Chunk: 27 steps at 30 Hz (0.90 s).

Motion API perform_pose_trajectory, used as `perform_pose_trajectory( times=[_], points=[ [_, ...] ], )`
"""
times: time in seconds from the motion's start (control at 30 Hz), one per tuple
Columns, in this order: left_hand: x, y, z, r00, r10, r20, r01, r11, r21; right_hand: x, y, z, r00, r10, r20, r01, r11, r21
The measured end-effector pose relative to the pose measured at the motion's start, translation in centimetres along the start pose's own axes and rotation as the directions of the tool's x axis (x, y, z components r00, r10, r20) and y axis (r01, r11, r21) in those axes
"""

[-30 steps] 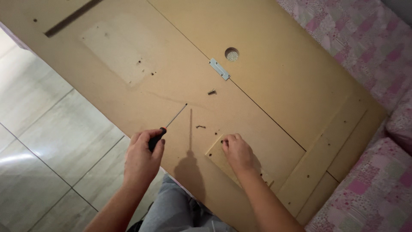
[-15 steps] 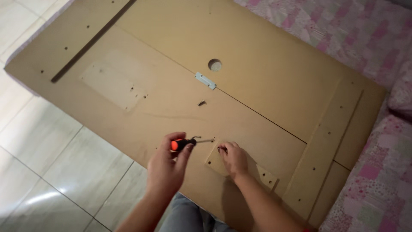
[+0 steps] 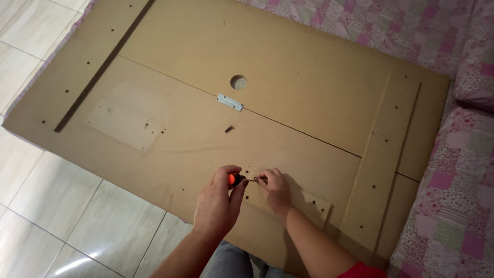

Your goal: The person works on a large wooden furniture panel laid on a bed, unscrewing screws from it by hand and with a screwdriver, retrieving a small wooden bracket from a shelf, positioning the bracket on the panel, and driving screws into it with the screwdriver.

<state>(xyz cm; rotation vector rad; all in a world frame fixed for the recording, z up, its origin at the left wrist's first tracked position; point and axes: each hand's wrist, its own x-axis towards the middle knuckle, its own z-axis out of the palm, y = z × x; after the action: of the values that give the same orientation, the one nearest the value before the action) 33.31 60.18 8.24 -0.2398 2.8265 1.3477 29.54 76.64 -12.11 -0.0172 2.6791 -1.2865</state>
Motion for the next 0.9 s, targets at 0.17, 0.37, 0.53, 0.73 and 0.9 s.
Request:
perform_pose_trajectory(
  times=[0.17,0.37,0.53,0.73,0.9],
  points=[
    [0.4,0.2,0.3,1.000,0.004,0.017,-0.004,1.000,0.000,-0.2,-0.3,-0.2,1.000,-0.004,-0.017,0.004,1.000,0.022],
    [1.0,0.3,0.8,0.999,0.039,0.024,-0.038,0.999,-0.010,-0.1,-0.3,0.0,1.000,0.026,-0.005,-0.025,0.995,0.097],
    [1.3,0.4,0.8,0.999,0.019,0.050,-0.019,1.000,0.014,0.1,-0.3,0.2,0.997,0.072,0.019,-0.072,0.997,0.032],
    [1.4,0.4,0.9,0.999,0.045,0.031,-0.045,0.999,0.003,0.1,0.0,0.2,0.999,0.035,0.008,-0.035,0.999,0.028],
    [1.4,0.4,1.1,0.999,0.044,0.024,-0.044,0.999,0.010,0.0,0.5,0.3,0.997,-0.067,-0.033,0.069,0.996,0.051]
  ],
)
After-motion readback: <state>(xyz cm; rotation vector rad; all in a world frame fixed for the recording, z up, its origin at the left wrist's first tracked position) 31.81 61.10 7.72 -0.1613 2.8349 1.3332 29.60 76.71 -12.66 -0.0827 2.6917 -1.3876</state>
